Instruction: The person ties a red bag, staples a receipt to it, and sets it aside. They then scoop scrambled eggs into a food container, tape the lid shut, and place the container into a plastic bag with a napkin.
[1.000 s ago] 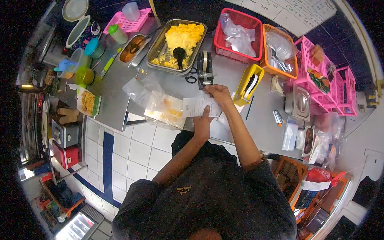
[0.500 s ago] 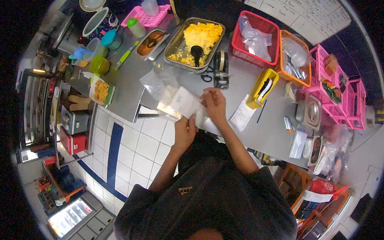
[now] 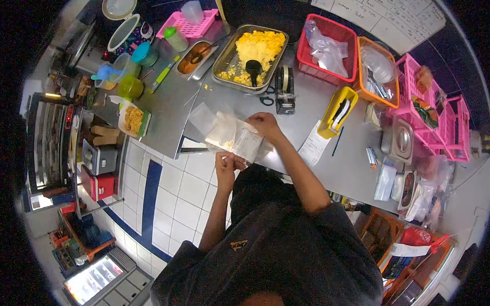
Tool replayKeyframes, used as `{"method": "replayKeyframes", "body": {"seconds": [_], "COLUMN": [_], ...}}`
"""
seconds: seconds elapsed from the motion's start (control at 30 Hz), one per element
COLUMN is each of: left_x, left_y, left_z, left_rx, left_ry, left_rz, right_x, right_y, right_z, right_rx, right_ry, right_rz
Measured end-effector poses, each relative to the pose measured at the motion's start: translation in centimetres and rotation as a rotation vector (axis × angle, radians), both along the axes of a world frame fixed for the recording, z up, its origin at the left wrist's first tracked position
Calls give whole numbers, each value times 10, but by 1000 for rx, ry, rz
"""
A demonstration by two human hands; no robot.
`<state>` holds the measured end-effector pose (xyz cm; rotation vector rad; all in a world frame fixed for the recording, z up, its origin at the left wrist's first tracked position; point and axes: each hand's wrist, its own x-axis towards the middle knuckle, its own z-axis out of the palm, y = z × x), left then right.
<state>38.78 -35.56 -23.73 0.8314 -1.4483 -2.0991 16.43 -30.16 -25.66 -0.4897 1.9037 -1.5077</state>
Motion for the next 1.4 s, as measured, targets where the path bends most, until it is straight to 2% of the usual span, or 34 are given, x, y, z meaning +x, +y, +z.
{"method": "replayKeyframes", "body": {"seconds": [0.07,0.1,0.17,0.2,0.23,0.27,0.33,0.4,0.47,0.53,0.57,0.6,0.67,0.7,0.73,0.77,0.8,0.83,0.87,0.9,0.93,0.97,1.0,1.03,1.07,1.13,1.2,1.23,1.27,1.33,1.4], "left_x": [2,2,4,5,5,6,12,13,17,15,29,28,25,27,27,18,-3,3,-10,-21,-26,-26,-22,-15,-11,6,29,36,45,59,64], "left_y": [-3,-5,-10,-13,-15,-17,-24,-25,-27,-11,-10,-3,20,20,20,33,47,49,52,55,55,49,38,18,-2,-56,-119,-154,-184,-243,-285], "left_z": [-1,-1,0,-2,-6,-10,-28,-20,-28,-6,-25,-15,19,20,17,33,93,44,66,83,91,85,69,59,48,28,21,19,25,35,63], "left_rx": [16,26,39,86,136,120,74,-4,88,49,-13,-17,-162,-310,-560,-369,-200,-481,-629,-616,-592,-715,-644,-693,-742,-848,-897,-1032,-986,-1470,-1493], "left_ry": [31,19,7,-12,-31,-81,-185,-224,-235,-342,-308,-307,-69,-201,-163,-238,-415,-303,-260,-255,-234,-220,-185,-235,-271,-298,-345,-483,-536,-732,-932], "left_rz": [-26,-52,-99,-79,-69,-54,-5,11,-3,5,-47,-66,-163,-224,-339,-371,-495,-579,-728,-783,-754,-673,-552,-441,-341,-16,160,285,332,487,419], "right_x": [-6,-9,-15,-18,-22,-24,-23,-18,1,24,38,51,67,70,75,78,79,86,89,83,76,77,81,72,71,56,38,32,26,11,1], "right_y": [1,1,-1,-3,-3,-2,-5,-3,0,15,26,39,76,96,116,141,172,201,236,274,316,326,342,397,400,439,456,461,466,475,499], "right_z": [11,18,29,23,8,-4,-18,-17,-1,21,31,42,57,65,68,52,82,101,92,67,64,80,92,55,64,41,21,15,7,-11,-25], "right_rx": [84,83,271,273,221,172,169,119,184,106,71,33,-44,-24,-7,0,100,-138,50,-64,207,206,206,288,184,102,116,136,134,2,92], "right_ry": [-203,-202,-163,-164,-46,74,117,231,339,124,127,132,207,157,103,61,-80,-311,-265,-153,-191,-158,-124,6,-108,-28,-46,-67,-62,-18,77], "right_rz": [80,70,153,131,206,277,252,333,329,327,306,284,215,109,12,-77,-155,-333,-454,-430,-643,-749,-865,-820,-922,-847,-894,-951,-950,-1057,-1006]}}
